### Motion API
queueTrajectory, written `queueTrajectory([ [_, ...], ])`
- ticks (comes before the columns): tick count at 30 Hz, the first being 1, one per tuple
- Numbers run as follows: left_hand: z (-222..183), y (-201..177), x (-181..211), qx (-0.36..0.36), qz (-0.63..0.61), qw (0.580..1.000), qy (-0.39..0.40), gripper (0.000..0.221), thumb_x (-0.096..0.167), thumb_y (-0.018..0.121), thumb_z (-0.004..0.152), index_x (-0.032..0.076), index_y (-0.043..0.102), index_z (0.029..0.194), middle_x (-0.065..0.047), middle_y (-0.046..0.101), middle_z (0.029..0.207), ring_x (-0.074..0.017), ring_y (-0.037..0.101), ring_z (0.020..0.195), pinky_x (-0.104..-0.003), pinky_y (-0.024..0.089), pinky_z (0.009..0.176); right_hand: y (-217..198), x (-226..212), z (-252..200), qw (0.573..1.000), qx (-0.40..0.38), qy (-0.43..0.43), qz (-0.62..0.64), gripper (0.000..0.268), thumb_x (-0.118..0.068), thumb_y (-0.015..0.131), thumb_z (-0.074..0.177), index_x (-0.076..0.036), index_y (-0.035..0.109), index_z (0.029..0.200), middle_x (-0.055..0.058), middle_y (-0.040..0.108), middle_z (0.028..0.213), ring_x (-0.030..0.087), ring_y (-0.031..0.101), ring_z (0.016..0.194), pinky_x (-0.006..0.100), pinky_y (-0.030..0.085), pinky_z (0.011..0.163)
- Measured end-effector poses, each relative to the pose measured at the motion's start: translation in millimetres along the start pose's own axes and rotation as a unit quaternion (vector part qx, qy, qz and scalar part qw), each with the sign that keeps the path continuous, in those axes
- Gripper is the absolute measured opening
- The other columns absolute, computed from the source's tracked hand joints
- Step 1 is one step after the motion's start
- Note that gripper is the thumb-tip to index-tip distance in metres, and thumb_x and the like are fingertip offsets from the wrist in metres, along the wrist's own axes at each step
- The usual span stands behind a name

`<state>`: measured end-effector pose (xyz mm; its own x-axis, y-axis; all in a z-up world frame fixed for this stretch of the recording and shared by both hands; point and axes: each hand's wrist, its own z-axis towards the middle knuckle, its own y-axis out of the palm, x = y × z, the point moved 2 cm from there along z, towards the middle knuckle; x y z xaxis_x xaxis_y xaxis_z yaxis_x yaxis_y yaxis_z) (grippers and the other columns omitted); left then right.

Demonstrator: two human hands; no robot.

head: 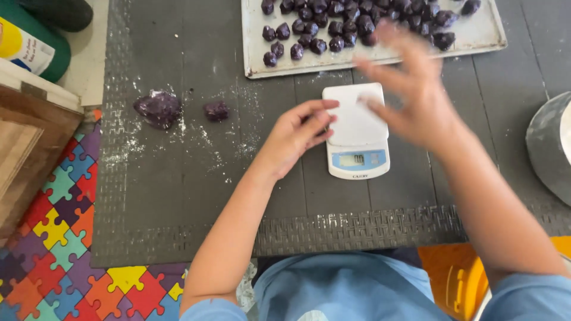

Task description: Weighing small portions of purple dough on a digital scale and rolling them into uniform balls for baking.

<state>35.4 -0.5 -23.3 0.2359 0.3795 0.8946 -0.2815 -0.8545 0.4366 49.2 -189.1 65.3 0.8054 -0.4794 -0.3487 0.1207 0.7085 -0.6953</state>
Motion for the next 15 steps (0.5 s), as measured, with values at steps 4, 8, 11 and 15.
queueTrajectory([
  [4, -7.2, 13.8, 3.2, -0.045, 0.073, 0.996, 0.031, 0.069, 0.026, 0.066, 0.088, 0.008, 0.030, 0.144, -0.017, 0.061, 0.107, -0.0231, 0.066, 0.091, -0.037, 0.058, 0.081, 27.7, -18.5, -26.6, 0.990, -0.082, 0.045, 0.109, 0.044, -0.004, 0.075, 0.073, 0.006, 0.061, 0.114, 0.027, 0.058, 0.106, 0.047, 0.059, 0.094, 0.054, 0.046, 0.083],
  [8, -21.2, 26.7, 17.0, -0.054, 0.270, 0.949, 0.154, 0.067, 0.031, 0.052, 0.098, 0.013, 0.012, 0.149, -0.020, 0.067, 0.097, -0.0316, 0.068, 0.093, -0.042, 0.058, 0.083, 36.2, -22.6, -35.8, 0.983, -0.067, 0.066, 0.159, 0.037, -0.005, 0.074, 0.076, 0.006, 0.063, 0.111, 0.017, 0.063, 0.094, 0.035, 0.065, 0.082, 0.042, 0.052, 0.076],
  [11, -27.0, 29.0, 9.6, -0.069, 0.356, 0.905, 0.222, 0.063, 0.031, 0.043, 0.103, 0.016, 0.006, 0.151, -0.020, 0.070, 0.089, -0.0323, 0.069, 0.083, -0.040, 0.058, 0.076, 41.4, -21.4, -43.1, 0.983, -0.048, 0.057, 0.169, 0.036, -0.011, 0.077, 0.076, 0.003, 0.065, 0.108, 0.013, 0.064, 0.089, 0.030, 0.065, 0.076, 0.039, 0.052, 0.069],
  [15, -28.5, 34.5, 9.3, -0.077, 0.379, 0.886, 0.256, 0.052, 0.032, 0.040, 0.103, 0.019, 0.021, 0.149, -0.011, 0.071, 0.087, -0.0231, 0.070, 0.066, -0.032, 0.060, 0.066, 45.8, -7.3, -59.5, 0.985, -0.025, 0.078, 0.152, 0.023, -0.015, 0.078, 0.074, -0.004, 0.070, 0.093, 0.008, 0.064, 0.075, 0.023, 0.061, 0.059, 0.033, 0.050, 0.058],
])
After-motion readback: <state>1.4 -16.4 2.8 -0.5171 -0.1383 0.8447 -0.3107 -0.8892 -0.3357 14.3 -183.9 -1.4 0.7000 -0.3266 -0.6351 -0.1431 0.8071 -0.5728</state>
